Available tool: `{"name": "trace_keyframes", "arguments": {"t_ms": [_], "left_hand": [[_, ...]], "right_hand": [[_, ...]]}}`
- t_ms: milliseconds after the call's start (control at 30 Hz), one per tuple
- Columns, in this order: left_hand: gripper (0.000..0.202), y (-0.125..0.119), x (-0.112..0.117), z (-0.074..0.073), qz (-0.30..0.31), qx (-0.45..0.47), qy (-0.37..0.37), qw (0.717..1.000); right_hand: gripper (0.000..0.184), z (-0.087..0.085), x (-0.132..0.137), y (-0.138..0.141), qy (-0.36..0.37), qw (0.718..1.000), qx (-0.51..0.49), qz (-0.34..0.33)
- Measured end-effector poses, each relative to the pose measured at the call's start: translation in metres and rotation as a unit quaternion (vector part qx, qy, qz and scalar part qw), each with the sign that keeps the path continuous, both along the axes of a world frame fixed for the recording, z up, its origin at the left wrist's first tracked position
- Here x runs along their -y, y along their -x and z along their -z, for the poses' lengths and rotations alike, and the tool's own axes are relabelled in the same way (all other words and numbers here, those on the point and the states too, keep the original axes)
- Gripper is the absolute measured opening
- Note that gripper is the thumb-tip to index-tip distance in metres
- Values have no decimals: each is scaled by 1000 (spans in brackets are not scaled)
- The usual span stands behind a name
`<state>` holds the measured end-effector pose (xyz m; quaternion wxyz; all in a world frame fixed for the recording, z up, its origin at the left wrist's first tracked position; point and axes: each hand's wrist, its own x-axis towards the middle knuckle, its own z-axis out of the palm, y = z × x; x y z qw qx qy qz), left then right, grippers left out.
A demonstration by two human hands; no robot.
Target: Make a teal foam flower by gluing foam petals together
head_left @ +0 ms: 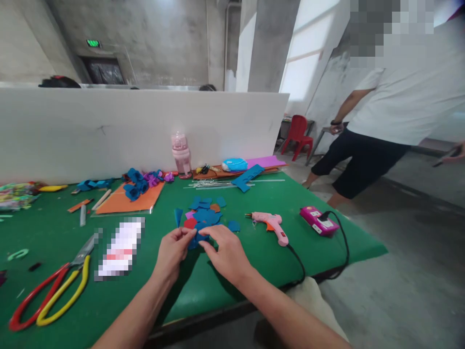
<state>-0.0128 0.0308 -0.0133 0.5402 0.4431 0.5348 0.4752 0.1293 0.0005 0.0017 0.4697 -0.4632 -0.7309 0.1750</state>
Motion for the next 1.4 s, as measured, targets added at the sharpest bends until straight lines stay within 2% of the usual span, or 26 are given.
{"name": "trace_keyframes", "arguments": {"t_ms": [100, 233, 367, 433, 500, 600, 700, 867, 1167, 1400], "left_hand": [[31, -3, 2, 1, 15, 36, 7, 999], [30, -5, 4, 2, 24, 55, 23, 998], [30, -5, 4, 0, 5, 66, 23, 998], [30, -6, 4, 0, -1, 63, 17, 998], [30, -7, 5, 1, 2, 62, 16, 998], [31, -9, 8, 1, 19, 71, 19, 997], [31, -10, 9, 0, 34, 76, 30, 996], [31, -9, 9, -3, 52, 86, 41, 994], [33, -14, 11, -7, 38, -3, 11, 999], [30, -15, 12, -10, 24, -15, 5, 1000]], "right_hand": [[22, 10, 5, 5, 59, 997, -32, -36], [21, 17, 2, 9, 108, 987, -97, -63], [6, 18, -4, 2, 102, 991, -84, 2], [7, 17, -7, -3, 85, 994, -58, 41], [9, 17, -9, -6, 79, 994, -55, 46], [14, 19, -11, -6, 119, 988, -99, -3], [17, 23, -13, -4, 187, 967, -166, -54], [20, 25, -16, -3, 240, 941, -229, -67], [22, 27, -17, -7, 203, 963, -170, -45], [25, 29, -19, -8, 198, 966, -156, -48]]}}
